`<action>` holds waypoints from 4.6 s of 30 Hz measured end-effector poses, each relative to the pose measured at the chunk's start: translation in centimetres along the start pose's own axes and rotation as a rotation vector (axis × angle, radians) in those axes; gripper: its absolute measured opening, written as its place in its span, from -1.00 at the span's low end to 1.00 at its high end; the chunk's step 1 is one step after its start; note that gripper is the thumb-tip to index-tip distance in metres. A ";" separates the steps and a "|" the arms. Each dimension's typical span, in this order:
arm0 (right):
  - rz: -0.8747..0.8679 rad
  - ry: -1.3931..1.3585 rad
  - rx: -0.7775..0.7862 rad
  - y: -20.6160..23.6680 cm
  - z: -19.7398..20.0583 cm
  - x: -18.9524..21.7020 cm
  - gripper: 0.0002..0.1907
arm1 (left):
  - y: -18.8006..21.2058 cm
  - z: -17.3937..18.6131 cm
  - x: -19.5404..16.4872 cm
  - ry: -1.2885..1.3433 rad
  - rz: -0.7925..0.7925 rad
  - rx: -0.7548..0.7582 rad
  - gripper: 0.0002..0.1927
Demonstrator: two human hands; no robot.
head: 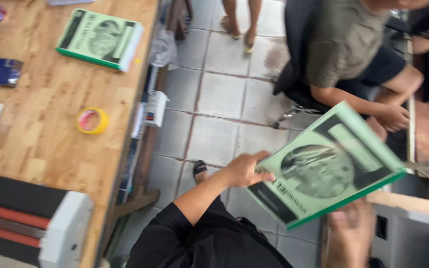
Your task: The person repeatedly feeds stacks of IELTS study books into a binding machine, retrieves the processed books, and places them on a wooden table. The person handles the books by hand, aligning them before insertion and stacking them after processing.
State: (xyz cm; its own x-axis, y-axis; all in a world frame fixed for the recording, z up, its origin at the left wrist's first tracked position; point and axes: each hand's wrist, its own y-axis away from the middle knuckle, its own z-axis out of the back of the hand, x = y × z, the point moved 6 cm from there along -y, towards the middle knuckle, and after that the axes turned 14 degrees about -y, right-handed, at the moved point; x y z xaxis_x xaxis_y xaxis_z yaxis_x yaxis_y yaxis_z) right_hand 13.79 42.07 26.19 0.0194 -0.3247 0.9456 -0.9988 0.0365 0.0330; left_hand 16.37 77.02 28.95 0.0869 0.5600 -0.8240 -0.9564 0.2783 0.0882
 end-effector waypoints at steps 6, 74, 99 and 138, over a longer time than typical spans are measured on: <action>0.257 0.692 0.680 -9.5 -24.6 12.3 0.09 | 7.2 25.1 0.2 -0.229 -0.326 -0.367 -0.62; 0.089 0.953 1.544 -31.7 -100.9 -33.7 -0.25 | 10.0 52.1 40.7 0.236 1.066 -1.305 0.16; -0.020 0.951 1.450 -32.6 -100.1 -34.6 -0.18 | 11.1 53.3 41.5 0.580 0.949 -1.470 0.18; 0.011 0.938 1.325 -33.3 -97.4 -34.8 -0.19 | 10.1 52.8 47.3 0.437 1.072 -1.571 -0.29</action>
State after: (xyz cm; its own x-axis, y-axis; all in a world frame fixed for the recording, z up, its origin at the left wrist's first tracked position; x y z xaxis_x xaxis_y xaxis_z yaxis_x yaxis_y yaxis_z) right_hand 50.75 144.25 23.69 -0.4642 0.3477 0.8146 -0.3264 -0.9222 0.2076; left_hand 25.57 147.53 20.41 -0.4331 -0.2731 -0.8590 0.0627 -0.9598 0.2736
